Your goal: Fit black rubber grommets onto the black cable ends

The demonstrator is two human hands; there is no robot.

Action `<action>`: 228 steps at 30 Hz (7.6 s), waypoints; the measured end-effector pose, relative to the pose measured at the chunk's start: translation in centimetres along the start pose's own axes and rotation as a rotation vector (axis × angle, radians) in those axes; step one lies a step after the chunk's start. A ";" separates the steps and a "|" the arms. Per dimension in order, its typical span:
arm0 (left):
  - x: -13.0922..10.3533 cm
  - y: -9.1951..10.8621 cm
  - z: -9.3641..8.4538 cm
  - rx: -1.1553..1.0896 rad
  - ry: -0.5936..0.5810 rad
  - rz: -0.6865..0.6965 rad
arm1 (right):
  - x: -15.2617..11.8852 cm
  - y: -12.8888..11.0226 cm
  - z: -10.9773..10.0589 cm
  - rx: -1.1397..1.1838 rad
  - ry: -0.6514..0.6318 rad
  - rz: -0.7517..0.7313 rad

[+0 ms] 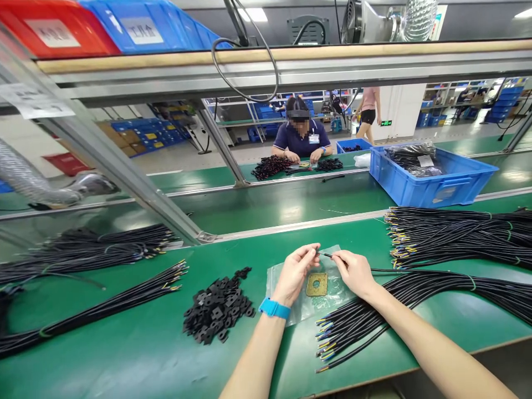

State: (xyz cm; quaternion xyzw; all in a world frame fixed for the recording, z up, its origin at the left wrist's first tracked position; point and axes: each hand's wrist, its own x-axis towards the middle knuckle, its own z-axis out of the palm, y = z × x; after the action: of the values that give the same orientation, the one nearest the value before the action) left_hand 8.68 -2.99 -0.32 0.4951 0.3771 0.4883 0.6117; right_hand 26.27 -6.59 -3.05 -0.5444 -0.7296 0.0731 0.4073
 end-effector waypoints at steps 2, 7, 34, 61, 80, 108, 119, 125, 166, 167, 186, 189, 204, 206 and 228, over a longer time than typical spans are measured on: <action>-0.3 0.2 0.1 0.152 0.003 0.031 | 0.0 -0.2 -0.1 -0.042 0.026 -0.045; -0.5 0.0 0.0 0.162 -0.011 0.024 | -0.1 -0.5 -0.5 -0.118 0.102 -0.148; -1.6 -0.8 2.5 0.565 -0.061 0.391 | -0.1 0.7 -0.9 0.431 -0.129 0.133; -2.0 0.2 1.1 0.553 -0.167 0.330 | -0.4 0.5 -1.3 0.374 -0.206 0.135; -1.4 1.3 -3.3 0.917 0.428 0.710 | -1.9 0.2 -5.7 -0.146 -0.248 -0.062; -12.9 -1.5 -8.8 1.620 0.415 0.235 | -1.3 1.2 -4.4 0.145 -0.296 -0.037; -12.5 -1.5 -9.8 1.630 0.458 0.270 | -1.5 1.0 -0.6 0.058 -0.276 -0.090; -12.6 -0.4 -8.3 1.274 0.624 0.409 | -1.6 0.5 -0.4 -0.268 -0.397 -0.242; -2.6 0.2 -0.5 0.164 -0.145 -0.017 | -1.4 -0.1 -1.3 0.112 0.006 0.048; -2.6 0.2 -0.4 0.174 -0.147 -0.005 | -1.4 -0.2 -1.3 0.098 0.018 0.032; -3.3 -1.1 1.2 0.428 -0.096 0.173 | -1.5 -0.4 -1.3 0.173 -0.145 0.040; -3.4 -1.1 2.0 0.503 -0.123 0.330 | -1.3 -0.2 -1.1 0.310 -0.162 0.122; -2.7 -1.6 1.1 0.625 -0.097 0.298 | -1.5 -0.2 -1.7 0.212 -0.190 0.115; -2.9 -1.6 1.1 0.626 -0.147 0.305 | -1.4 -0.2 -1.8 0.223 -0.244 0.117; -1.4 0.6 -5.1 0.957 0.470 0.658 | 2.4 1.6 -3.0 -0.185 0.010 0.007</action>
State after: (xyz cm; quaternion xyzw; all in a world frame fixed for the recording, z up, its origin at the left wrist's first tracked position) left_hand 3.39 -3.10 -0.88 0.6837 0.5061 0.5241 0.0406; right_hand 29.26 -4.91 -0.75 -0.5827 -0.7293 0.0041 0.3585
